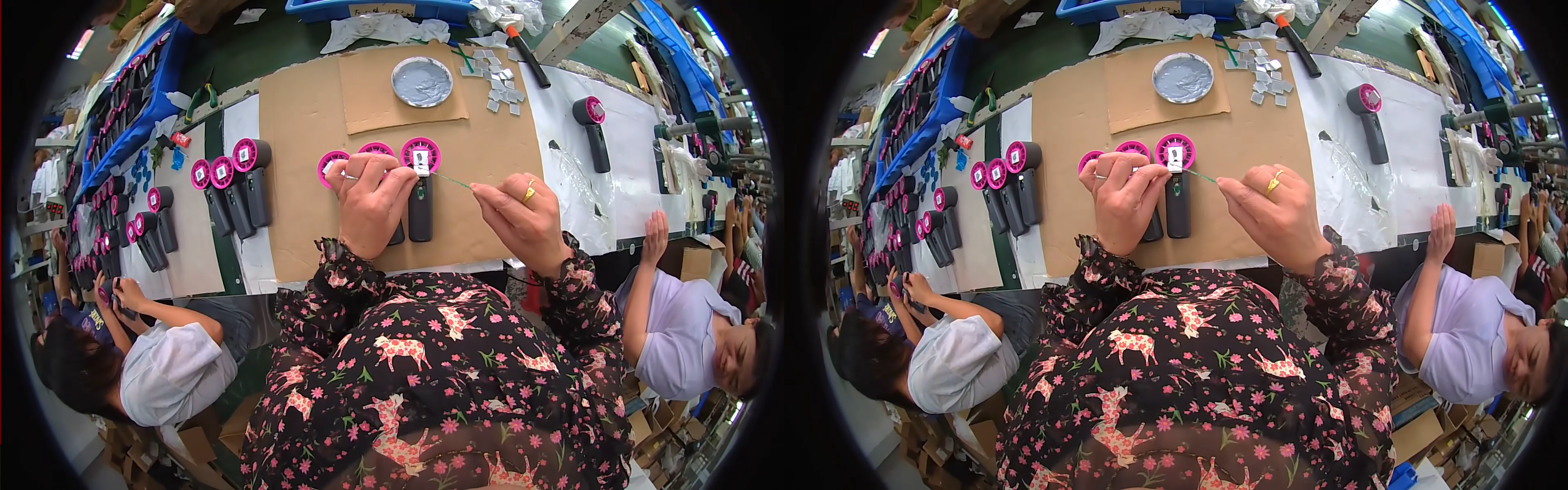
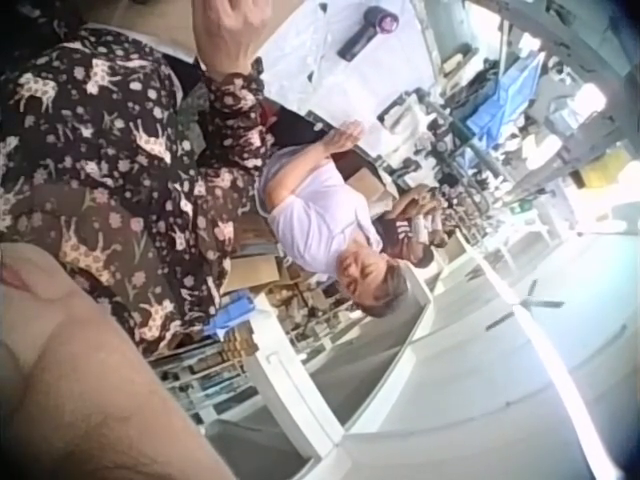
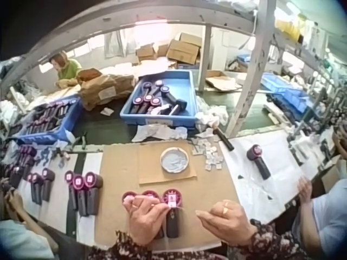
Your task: The person applies a substance to the center of hair dryers using a thin stick, then places and presses small square pieces onto the substance by hand. They repeat this process for each hair dryer, occasionally moving the items on the work surface.
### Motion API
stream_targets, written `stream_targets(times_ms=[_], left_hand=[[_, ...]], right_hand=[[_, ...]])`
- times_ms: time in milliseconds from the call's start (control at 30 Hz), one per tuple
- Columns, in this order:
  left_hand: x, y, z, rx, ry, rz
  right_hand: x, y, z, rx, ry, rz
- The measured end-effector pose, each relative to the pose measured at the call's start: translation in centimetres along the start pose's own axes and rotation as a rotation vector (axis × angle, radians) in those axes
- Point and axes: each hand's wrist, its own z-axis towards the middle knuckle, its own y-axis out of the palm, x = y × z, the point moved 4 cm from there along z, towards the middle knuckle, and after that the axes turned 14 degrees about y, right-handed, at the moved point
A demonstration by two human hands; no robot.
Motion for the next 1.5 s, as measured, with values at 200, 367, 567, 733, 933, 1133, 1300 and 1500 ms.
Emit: stream_targets(times_ms=[200,367,567,733,933,1133,1300,1500], left_hand=[[0.1,-0.1,0.2,0.011,-0.006,0.013],[0.2,-0.1,0.2,0.011,0.004,0.017],[0.0,0.3,0.4,0.018,-0.001,0.006],[-0.5,0.4,0.3,0.01,0.006,-0.006],[-1.0,-2.0,-1.2,0.072,-0.108,-0.008],[-2.0,1.2,-2.1,0.12,-0.133,0.087],[-2.3,0.6,-2.7,0.151,-0.193,0.156],[-2.8,-0.3,-2.2,0.104,-0.18,0.071]], right_hand=[[0.1,-0.1,0.0,-0.075,-0.111,-0.073],[-0.1,-0.3,-0.5,-0.115,-0.184,-0.17],[-0.2,-0.9,-0.9,-0.116,-0.173,-0.203],[1.2,-0.8,-0.6,0.0,0.216,0.093],[6.0,2.1,-1.3,-0.109,0.841,0.612],[11.5,1.4,-2.1,0.095,1.046,0.841],[13.3,3.6,2.5,-0.067,0.907,0.963],[11.3,1.9,2.8,-0.02,0.996,0.981]])
